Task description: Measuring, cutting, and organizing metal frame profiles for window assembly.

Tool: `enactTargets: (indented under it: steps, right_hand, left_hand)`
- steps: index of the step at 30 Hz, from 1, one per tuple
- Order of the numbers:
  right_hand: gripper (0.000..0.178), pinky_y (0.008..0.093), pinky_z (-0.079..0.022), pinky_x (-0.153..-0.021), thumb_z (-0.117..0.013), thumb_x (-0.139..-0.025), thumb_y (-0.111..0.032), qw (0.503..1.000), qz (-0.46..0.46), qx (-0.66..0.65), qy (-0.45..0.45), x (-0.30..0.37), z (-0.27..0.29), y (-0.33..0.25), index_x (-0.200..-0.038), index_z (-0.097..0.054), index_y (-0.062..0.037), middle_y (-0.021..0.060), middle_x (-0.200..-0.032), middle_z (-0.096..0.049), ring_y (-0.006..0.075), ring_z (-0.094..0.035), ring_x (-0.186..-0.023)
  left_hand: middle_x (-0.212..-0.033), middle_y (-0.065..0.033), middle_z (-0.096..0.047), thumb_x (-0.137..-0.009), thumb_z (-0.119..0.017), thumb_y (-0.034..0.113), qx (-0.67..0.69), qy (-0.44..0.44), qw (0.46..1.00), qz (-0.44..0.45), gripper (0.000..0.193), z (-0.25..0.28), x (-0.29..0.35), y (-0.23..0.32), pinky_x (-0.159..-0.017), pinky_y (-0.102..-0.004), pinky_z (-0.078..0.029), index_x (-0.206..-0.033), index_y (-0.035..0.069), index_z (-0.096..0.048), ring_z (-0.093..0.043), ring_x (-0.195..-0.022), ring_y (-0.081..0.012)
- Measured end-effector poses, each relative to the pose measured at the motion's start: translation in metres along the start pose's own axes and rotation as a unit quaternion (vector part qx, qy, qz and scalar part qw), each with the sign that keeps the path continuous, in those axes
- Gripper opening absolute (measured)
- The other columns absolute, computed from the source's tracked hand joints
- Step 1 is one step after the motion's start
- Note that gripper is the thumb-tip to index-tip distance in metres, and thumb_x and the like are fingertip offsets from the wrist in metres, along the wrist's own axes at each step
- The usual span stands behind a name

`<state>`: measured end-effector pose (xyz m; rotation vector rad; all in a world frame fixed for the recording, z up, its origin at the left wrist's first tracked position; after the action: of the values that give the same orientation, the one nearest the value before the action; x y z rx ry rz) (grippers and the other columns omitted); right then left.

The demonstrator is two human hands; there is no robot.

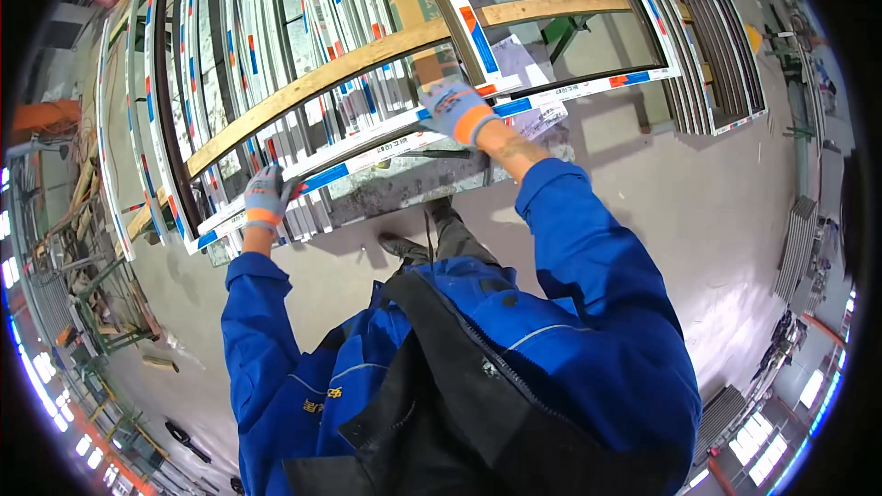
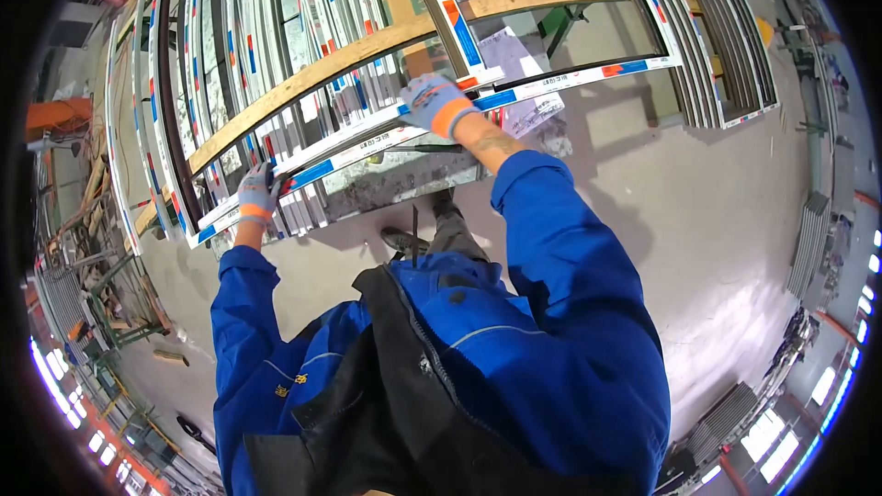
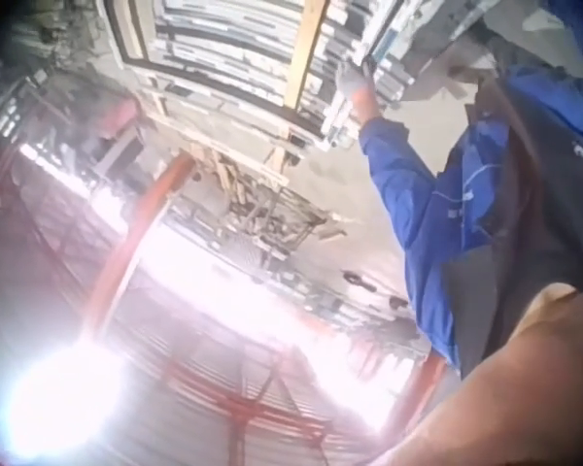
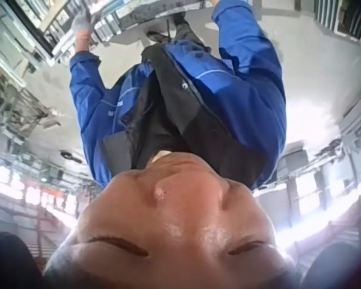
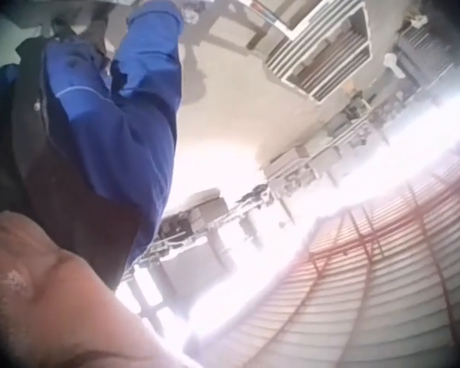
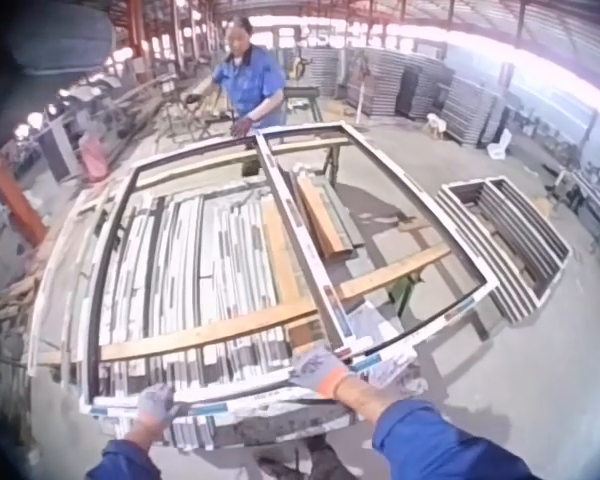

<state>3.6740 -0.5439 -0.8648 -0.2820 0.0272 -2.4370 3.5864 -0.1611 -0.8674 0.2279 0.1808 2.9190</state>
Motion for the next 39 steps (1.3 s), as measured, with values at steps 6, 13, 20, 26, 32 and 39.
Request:
enactTargets:
  steps: [6,13,20,26,32,39]
  right_hand:
    - [0.049,0.0428,-0.045,-0.085,-0.052,-0.09,-0.051,0.999,-0.02,-0.037,-0.005,-0.006,0.009,-0.03,-0.11,-0.061,-0.008,0.013,-0.105,-0.062,0.0301,-0.06,-0.101]
    - [0.051,0.0439,-0.043,-0.091,-0.056,-0.086,-0.054,0.996,-0.072,-0.043,-0.034,0.017,0.013,0.009,-0.105,-0.061,-0.007,0.0156,-0.105,-0.063,0.0324,-0.058,-0.104]
    - [0.045,0.0447,-0.045,-0.089,-0.053,-0.091,-0.046,0.996,-0.072,-0.043,-0.037,-0.011,0.002,0.031,-0.109,-0.059,-0.0053,0.017,-0.108,-0.062,0.033,-0.057,-0.108]
    - [0.052,0.0414,-0.044,-0.092,-0.048,-0.092,-0.051,0.989,-0.057,-0.076,-0.113,0.005,-0.004,0.025,-0.111,-0.059,-0.0037,0.0173,-0.109,-0.062,0.0348,-0.058,-0.106]
    - [0.049,0.0417,-0.044,-0.089,-0.051,-0.092,-0.044,0.999,-0.006,0.003,-0.033,0.033,-0.005,0.012,-0.117,-0.054,-0.0015,0.0166,-0.113,-0.059,0.0344,-0.059,-0.104]
    - [0.027,0.0415,-0.041,-0.091,-0.051,-0.085,-0.018,0.998,-0.052,0.031,-0.034,0.029,-0.027,0.013,-0.109,-0.056,-0.0054,0.0133,-0.103,-0.061,0.0299,-0.058,-0.104]
  left_hand:
    - [-0.096,-0.0179,-0.062,-0.083,-0.063,0.032,0.003,-0.023,1.0,0.001,0.033,0.009,0.022,-0.044,-0.082,-0.0438,-0.047,-0.098,0.003,-0.058,-0.058,-0.094,-0.0367]
    - [-0.097,-0.0159,-0.061,-0.082,-0.064,0.036,-0.03,-0.022,0.999,0.023,0.035,0.002,0.025,-0.053,-0.085,-0.0448,-0.045,-0.1,0.007,-0.06,-0.057,-0.096,-0.0368]
    - [-0.1,-0.016,-0.06,-0.082,-0.063,0.029,0.017,0.049,0.998,-0.02,0.036,0.01,0.017,-0.043,-0.085,-0.0438,-0.044,-0.108,0.004,-0.058,-0.056,-0.096,-0.0363]
    - [-0.098,-0.0163,-0.063,-0.084,-0.061,0.029,0.052,-0.002,0.998,0.018,0.031,0.004,0.019,-0.052,-0.084,-0.0433,-0.046,-0.103,0.005,-0.061,-0.058,-0.094,-0.0368]
    - [-0.099,-0.0158,-0.066,-0.087,-0.058,0.028,0.057,-0.027,0.996,0.065,0.025,0.0,0.021,-0.059,-0.084,-0.0431,-0.047,-0.1,0.008,-0.065,-0.06,-0.097,-0.0364]
    - [-0.12,-0.0214,-0.057,-0.084,-0.063,0.039,0.003,-0.103,0.994,-0.025,0.059,-0.003,0.002,-0.002,-0.097,-0.0438,-0.04,-0.129,0.003,-0.051,-0.052,-0.113,-0.0387]
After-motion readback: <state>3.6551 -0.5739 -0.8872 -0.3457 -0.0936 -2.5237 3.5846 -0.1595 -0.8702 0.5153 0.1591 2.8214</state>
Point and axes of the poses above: each hand's wrist, its own x-axis away from the middle knuckle, its own z-axis out of the back of the hand, y = z × x, the point moved 5 cm from there along -x, towards the middle knuckle
